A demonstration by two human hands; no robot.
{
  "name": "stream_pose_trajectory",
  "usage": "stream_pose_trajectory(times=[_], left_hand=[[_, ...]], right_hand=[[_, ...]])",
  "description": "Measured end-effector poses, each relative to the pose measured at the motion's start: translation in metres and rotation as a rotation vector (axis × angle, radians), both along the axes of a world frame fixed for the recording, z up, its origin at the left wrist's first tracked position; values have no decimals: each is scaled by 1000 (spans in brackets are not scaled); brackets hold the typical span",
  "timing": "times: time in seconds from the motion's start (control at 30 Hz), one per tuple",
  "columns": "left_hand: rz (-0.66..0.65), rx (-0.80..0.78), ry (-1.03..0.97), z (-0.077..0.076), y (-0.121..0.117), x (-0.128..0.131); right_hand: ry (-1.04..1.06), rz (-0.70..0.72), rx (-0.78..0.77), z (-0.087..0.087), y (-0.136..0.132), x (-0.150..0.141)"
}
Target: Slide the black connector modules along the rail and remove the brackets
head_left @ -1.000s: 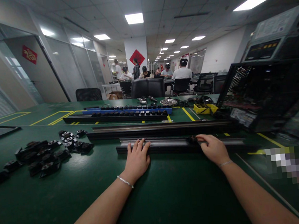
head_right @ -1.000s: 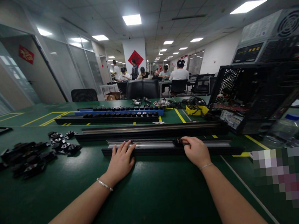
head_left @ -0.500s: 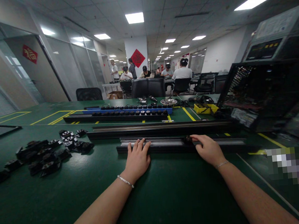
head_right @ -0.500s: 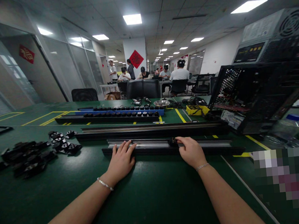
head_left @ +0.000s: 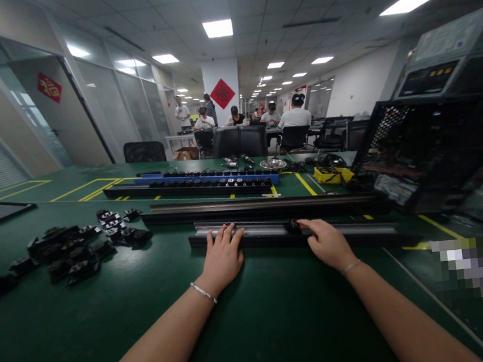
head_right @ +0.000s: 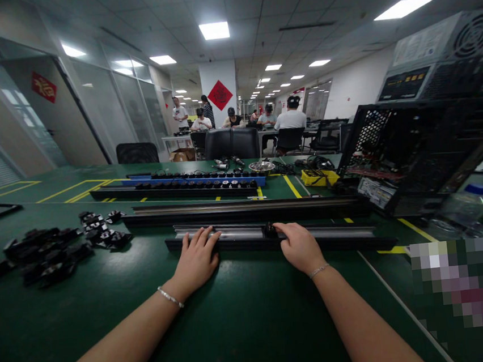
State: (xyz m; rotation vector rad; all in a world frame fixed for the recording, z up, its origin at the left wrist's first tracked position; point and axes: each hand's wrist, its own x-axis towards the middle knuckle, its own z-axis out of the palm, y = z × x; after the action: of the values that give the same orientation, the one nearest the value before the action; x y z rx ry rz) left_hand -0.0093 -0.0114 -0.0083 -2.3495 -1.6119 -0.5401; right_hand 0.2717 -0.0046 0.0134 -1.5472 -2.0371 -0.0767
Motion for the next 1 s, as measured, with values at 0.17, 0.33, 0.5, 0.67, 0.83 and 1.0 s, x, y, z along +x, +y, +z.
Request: stream_pose_trajectory(times=[0.17, 0.33, 0.5, 0.67, 0.83, 1.0], left_hand=[[4, 1, 4, 0, -1, 1], [6, 6, 18, 1, -1, 2], [-66, 5, 35, 5, -2, 4], [-172, -2, 49, 6, -2, 7], [-223, -1, 89, 5, -2, 10], [-190, -5, 133, 7, -5, 18]], right_hand=[[20, 23, -41, 2, -2, -7], [18, 68, -70, 2, -2, -17], [-14, 125, -97, 1, -2, -25], [-44, 154, -92, -2, -2, -33], [-50, 182, -78, -5, -3, -41], [-63, 197, -92, -8, -1, -47]])
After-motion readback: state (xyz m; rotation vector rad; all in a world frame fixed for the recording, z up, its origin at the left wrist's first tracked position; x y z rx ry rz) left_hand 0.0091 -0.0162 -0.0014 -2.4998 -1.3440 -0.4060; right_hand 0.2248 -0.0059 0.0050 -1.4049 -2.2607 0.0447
